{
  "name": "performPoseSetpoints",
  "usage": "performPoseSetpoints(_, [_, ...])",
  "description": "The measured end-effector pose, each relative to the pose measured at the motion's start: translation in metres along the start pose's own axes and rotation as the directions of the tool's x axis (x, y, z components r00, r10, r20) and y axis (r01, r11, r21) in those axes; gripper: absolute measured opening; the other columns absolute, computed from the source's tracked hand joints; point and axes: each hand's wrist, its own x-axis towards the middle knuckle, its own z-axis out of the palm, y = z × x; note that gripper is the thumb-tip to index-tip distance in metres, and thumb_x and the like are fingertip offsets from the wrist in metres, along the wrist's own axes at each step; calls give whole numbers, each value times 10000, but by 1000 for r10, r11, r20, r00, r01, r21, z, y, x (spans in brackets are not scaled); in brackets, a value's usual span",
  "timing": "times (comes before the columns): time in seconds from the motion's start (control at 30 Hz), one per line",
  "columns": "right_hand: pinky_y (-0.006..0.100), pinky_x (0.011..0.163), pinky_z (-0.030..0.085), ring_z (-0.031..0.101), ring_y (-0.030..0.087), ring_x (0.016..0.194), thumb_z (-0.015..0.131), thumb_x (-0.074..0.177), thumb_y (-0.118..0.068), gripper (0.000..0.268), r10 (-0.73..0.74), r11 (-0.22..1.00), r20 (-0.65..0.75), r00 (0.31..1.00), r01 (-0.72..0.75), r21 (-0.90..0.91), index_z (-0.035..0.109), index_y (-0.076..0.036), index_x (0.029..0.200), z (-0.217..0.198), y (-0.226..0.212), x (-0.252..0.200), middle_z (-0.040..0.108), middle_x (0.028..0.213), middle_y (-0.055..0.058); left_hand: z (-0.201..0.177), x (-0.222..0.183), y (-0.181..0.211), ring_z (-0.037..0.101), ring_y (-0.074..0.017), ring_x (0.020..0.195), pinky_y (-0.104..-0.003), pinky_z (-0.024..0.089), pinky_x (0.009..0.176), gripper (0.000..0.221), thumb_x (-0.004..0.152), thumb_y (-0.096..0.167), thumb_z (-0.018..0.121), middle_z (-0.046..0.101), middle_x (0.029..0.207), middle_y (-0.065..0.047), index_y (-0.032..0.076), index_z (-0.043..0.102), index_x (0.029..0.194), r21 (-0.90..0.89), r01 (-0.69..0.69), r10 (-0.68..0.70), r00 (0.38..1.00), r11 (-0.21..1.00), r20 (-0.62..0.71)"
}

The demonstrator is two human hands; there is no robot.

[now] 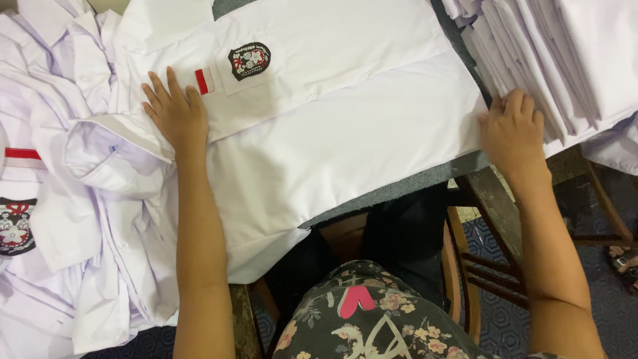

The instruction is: Trimming loose threads from white shirts with scissors and folding them neatly

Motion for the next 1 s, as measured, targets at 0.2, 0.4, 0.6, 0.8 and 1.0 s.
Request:
performPoseSetpoints(0.2, [570,1005,420,441,351,1330,308,1052,-230,456,-42,201,782,622,-761,617,436,-113,1473,-148,-50,45,482,1457,174,6,-1,-4,249,-479,1471,-687,204,1152,529,1050,198,546,323,1612,-213,126,479,1570,-2,-25,25,1000,1000,-7])
performPoseSetpoints(0.4, [493,1235,198,329,247,1547,303,1081,-524,641,-376,599,-273,885,457,657,371,-162,1605,-97,-96,-24,342,1693,92,-4,-1,0,197,-436,1507,-647,154,1196,550,1081,300,491,298,1639,-195,144,437,1605,3,56,-56,993,998,105])
performPoseSetpoints(0.6, [431,1320,53,362,78,1562,261,1018,-687,740,-200,973,-75,977,207,99,403,-263,1608,-15,-21,-58,425,1679,-78,0,0,0,205,-430,1503,-640,153,1194,537,1082,286,494,310,1634,-190,136,453,1596,17,56,-57,994,998,92])
performPoseSetpoints(0.8, [539,1248,206,398,374,1581,503,1173,-342,513,-4,926,-113,994,46,375,661,22,1498,0,-21,-67,532,1685,185,25,3,-17,361,-437,1436,-739,282,1099,522,1025,296,616,428,1536,-192,144,514,1514,-56,-17,11,994,998,-109])
performPoseSetpoints(1.0, [556,1138,354,541,323,1403,694,885,-155,366,-169,616,-277,946,321,720,689,-62,1238,-88,-87,-7,606,1489,119,-69,-76,70,501,-426,1353,-609,321,1086,370,1008,47,654,580,1404,-265,12,608,1374,-101,-458,429,876,883,-220])
